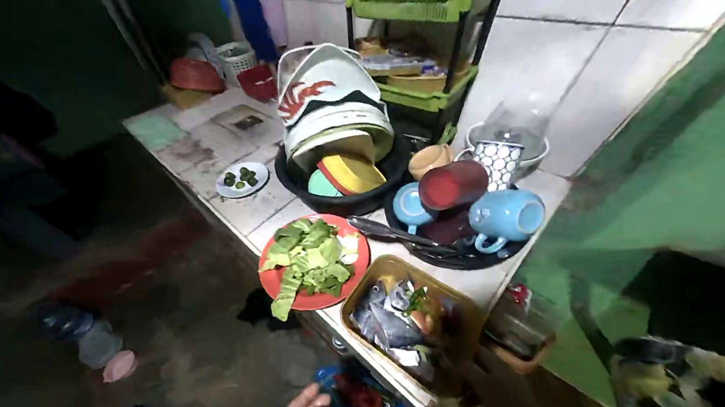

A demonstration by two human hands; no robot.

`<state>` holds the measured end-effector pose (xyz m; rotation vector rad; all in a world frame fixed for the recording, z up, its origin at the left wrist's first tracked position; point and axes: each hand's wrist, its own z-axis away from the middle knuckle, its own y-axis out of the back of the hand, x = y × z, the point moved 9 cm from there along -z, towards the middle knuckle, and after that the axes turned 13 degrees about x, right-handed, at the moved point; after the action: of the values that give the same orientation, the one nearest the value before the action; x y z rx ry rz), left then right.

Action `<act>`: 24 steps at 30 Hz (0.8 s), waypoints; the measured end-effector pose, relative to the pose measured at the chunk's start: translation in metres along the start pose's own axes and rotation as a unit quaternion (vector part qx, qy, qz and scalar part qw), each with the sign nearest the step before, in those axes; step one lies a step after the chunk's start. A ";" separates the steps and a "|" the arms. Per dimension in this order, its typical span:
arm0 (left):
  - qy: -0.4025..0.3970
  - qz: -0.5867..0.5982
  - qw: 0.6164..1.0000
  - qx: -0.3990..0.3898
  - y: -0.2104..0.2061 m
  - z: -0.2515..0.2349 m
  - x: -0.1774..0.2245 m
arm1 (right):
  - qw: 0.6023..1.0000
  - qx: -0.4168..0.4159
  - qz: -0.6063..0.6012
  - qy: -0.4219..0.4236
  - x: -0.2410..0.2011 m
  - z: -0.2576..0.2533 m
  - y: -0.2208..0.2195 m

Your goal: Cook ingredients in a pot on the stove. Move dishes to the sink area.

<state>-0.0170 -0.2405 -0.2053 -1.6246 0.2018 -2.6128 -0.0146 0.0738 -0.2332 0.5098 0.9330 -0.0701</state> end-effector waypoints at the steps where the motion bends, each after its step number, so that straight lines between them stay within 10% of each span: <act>1: 0.014 -0.015 1.000 -0.003 -0.007 -0.017 0.002 | 1.000 0.002 0.015 -0.001 0.000 0.003 0.003; 8: 0.100 -0.134 0.976 -0.141 -0.050 -0.083 -0.006 | 0.989 -0.003 0.149 -0.014 -0.004 0.012 0.025; 14: 0.099 -0.229 0.955 -0.163 -0.059 -0.095 -0.025 | 0.884 0.302 0.286 0.212 -0.073 0.045 0.039; 24: 0.113 -0.201 0.950 -0.211 -0.059 -0.100 -0.024 | 0.919 0.151 0.361 0.045 -0.081 -0.016 -0.021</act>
<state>-0.0947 -0.1708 -0.2618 -1.6126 0.5244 -3.2541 -0.0808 0.0497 -0.1860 1.1285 0.7756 0.4895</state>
